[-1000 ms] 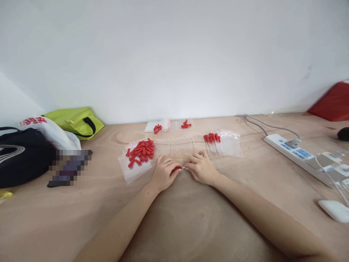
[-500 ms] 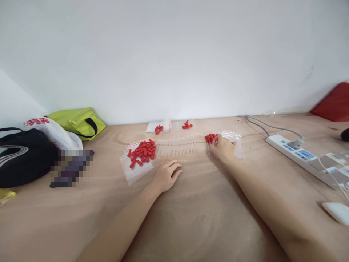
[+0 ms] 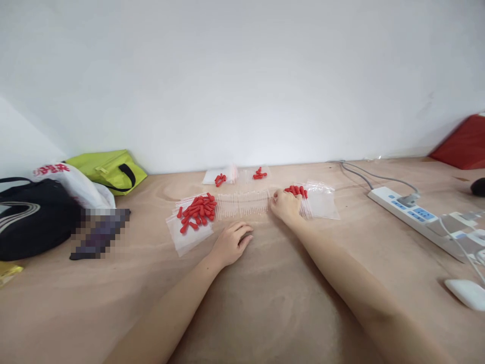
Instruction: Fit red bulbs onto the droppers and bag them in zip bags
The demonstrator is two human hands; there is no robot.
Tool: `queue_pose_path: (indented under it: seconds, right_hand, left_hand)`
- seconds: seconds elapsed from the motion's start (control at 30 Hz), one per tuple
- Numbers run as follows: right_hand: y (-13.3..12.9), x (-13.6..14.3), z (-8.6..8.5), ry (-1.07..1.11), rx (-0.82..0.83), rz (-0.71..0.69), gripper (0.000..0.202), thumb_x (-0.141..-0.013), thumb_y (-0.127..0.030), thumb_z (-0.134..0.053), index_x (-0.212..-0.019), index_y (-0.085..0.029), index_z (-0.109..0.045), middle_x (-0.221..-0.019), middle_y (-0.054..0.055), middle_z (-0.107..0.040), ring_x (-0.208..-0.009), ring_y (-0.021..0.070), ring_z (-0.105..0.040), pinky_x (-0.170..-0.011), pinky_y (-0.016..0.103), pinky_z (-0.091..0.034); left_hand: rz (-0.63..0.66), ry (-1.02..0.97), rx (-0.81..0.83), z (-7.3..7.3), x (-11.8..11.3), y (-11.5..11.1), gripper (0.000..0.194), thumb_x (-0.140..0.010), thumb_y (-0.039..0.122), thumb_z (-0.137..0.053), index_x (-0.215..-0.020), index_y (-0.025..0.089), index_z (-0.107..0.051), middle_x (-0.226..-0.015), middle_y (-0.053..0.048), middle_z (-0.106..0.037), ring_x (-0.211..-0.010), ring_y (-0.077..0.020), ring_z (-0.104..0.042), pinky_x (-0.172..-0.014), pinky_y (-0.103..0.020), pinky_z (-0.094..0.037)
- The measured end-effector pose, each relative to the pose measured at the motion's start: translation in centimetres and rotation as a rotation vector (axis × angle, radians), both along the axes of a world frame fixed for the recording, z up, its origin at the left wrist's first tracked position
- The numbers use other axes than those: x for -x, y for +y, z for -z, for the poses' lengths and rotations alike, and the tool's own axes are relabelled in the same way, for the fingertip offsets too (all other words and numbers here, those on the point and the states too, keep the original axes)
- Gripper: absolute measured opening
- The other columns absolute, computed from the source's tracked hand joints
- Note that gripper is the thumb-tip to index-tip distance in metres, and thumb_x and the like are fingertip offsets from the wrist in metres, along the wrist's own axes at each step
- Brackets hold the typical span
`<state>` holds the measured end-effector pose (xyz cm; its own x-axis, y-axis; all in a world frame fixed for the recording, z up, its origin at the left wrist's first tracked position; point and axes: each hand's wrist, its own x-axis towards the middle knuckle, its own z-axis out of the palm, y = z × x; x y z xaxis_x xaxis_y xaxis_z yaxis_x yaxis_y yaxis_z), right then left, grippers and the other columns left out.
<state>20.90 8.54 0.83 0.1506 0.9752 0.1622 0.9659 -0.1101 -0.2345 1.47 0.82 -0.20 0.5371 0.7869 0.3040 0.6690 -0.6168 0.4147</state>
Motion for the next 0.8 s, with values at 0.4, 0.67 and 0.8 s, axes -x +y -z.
queue_pose_path:
  seconds: [0.4,0.67,0.8]
  right_hand:
    - [0.5,2.3,0.0,-0.052,0.152,-0.001,0.033,-0.076,-0.009,-0.038,-0.105,-0.006,-0.051,-0.099,0.021,-0.059,-0.095,0.0276,-0.055,-0.078,0.039,-0.030]
    - [-2.8,0.2,0.9,-0.139,-0.004,-0.074,0.031,-0.075,-0.008,-0.036,-0.100,-0.007,-0.054,-0.094,0.020,-0.059,-0.087,0.0269,-0.054,-0.070,0.036,-0.030]
    - [-5.3,-1.6,2.0,-0.170,-0.122,-0.277,0.031,-0.078,-0.010,-0.035,-0.101,-0.013,-0.056,-0.096,0.015,-0.057,-0.089,0.0253,-0.049,-0.068,0.034,-0.027]
  left_hand:
    - [0.018,-0.006,-0.011,0.2,0.0,0.1,0.018,-0.085,0.024,-0.044,-0.095,0.020,-0.058,-0.099,-0.005,-0.061,-0.093,-0.0178,-0.056,-0.084,-0.034,-0.044]
    - [-0.328,0.080,-0.207,-0.6,1.3,1.1,0.014,-0.080,0.027,-0.050,-0.082,0.019,-0.062,-0.086,-0.005,-0.062,-0.084,-0.0229,-0.054,-0.078,-0.039,-0.041]
    - [-0.669,0.183,-0.309,-1.8,3.3,3.3,0.016,-0.077,0.030,-0.053,-0.084,0.019,-0.062,-0.089,-0.009,-0.061,-0.090,-0.0294,-0.050,-0.076,-0.042,-0.036]
